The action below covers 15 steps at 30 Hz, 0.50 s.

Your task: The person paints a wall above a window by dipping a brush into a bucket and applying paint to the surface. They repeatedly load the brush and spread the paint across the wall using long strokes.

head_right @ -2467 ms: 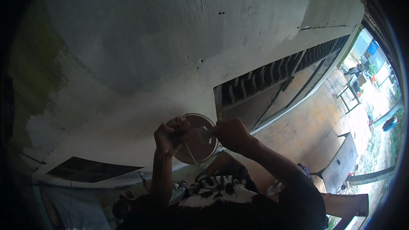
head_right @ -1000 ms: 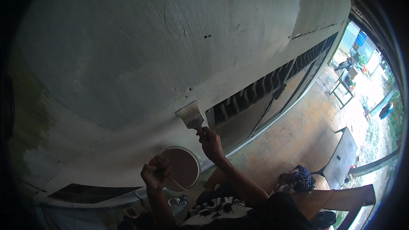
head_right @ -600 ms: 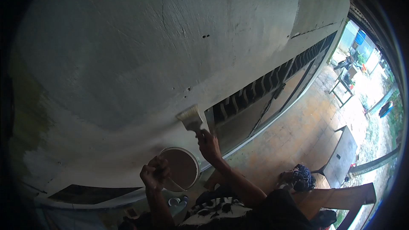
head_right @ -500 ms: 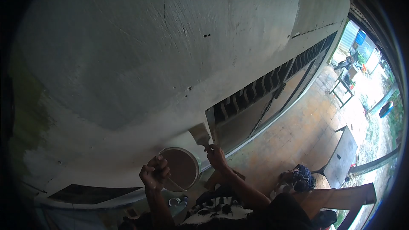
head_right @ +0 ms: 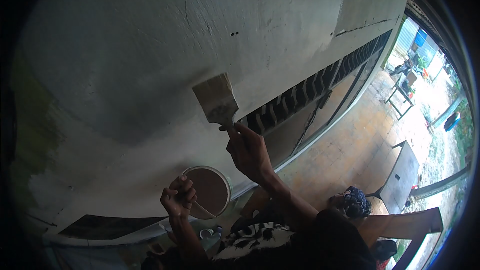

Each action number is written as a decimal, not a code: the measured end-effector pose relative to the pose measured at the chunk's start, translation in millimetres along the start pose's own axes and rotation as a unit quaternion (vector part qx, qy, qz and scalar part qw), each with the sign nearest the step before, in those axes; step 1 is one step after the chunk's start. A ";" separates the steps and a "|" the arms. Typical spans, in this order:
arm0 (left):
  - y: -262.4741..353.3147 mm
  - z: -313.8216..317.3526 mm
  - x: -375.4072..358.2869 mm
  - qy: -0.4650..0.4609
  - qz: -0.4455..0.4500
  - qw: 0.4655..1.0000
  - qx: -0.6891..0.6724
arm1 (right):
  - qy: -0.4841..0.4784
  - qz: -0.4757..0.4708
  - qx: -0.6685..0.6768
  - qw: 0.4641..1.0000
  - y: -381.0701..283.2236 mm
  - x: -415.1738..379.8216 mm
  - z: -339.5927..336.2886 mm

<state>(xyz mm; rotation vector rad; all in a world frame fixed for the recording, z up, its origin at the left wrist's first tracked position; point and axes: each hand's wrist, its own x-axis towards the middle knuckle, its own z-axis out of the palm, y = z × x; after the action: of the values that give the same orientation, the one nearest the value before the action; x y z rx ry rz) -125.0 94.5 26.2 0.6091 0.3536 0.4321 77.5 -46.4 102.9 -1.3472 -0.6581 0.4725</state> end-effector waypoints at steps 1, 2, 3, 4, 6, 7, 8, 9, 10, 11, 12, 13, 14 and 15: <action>0.5 0.3 -0.4 0.003 0.003 1.000 -0.002 | 0.006 0.020 0.017 1.000 27.9 5.1 0.0; -0.2 -1.8 -0.5 0.002 0.005 1.000 -0.002 | 0.016 0.017 -0.014 1.000 72.7 9.3 -0.4; -2.1 -5.7 -0.1 -0.014 0.015 1.000 -0.013 | 0.027 0.014 -0.047 0.998 121.4 9.5 -0.8; -3.2 -7.8 -0.1 -0.031 0.024 0.999 -0.025 | 0.029 0.047 -0.051 0.997 157.7 1.9 -1.5; -1.8 -5.1 0.0 -0.024 0.017 0.999 -0.023 | 0.029 0.078 -0.057 0.995 214.7 -16.6 -7.1; -2.5 -4.1 -1.4 -0.013 0.007 1.000 -0.020 | 0.028 0.127 -0.037 0.991 237.8 -28.8 -11.5; -3.5 -4.4 -2.6 -0.012 0.005 1.000 -0.020 | 0.027 0.177 -0.015 0.984 249.0 -36.4 -15.1; -3.3 -4.9 -2.6 -0.024 0.005 1.000 -0.020 | 0.027 0.177 -0.013 0.984 232.5 -39.3 -15.9; -2.4 -4.9 -1.8 -0.035 0.006 0.999 -0.020 | 0.032 0.175 -0.018 0.984 214.7 -44.9 -18.6; -2.0 -3.8 -2.3 -0.035 0.006 0.999 -0.019 | 0.038 0.175 -0.022 0.984 189.4 -49.6 -18.2; -2.8 -1.8 -3.2 -0.020 0.016 0.999 -0.018 | 0.039 0.176 -0.020 0.983 167.2 -48.4 -16.0; -3.9 -0.6 -4.5 -0.006 0.025 0.999 -0.019 | 0.081 0.074 -0.073 0.991 144.7 -42.7 -12.3; -4.4 -0.6 -5.0 -0.003 0.023 1.000 -0.018 | 0.122 -0.028 -0.125 0.984 127.6 -35.9 -9.4; -4.3 -1.0 -3.9 -0.014 0.021 0.999 -0.020 | 0.124 -0.025 -0.124 0.984 114.6 -26.3 -8.5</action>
<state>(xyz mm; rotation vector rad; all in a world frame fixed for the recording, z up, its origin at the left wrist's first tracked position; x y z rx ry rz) -127.5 89.9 23.5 0.5842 0.3057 0.4688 70.7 -50.0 -14.8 -1.5891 -0.5554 0.1806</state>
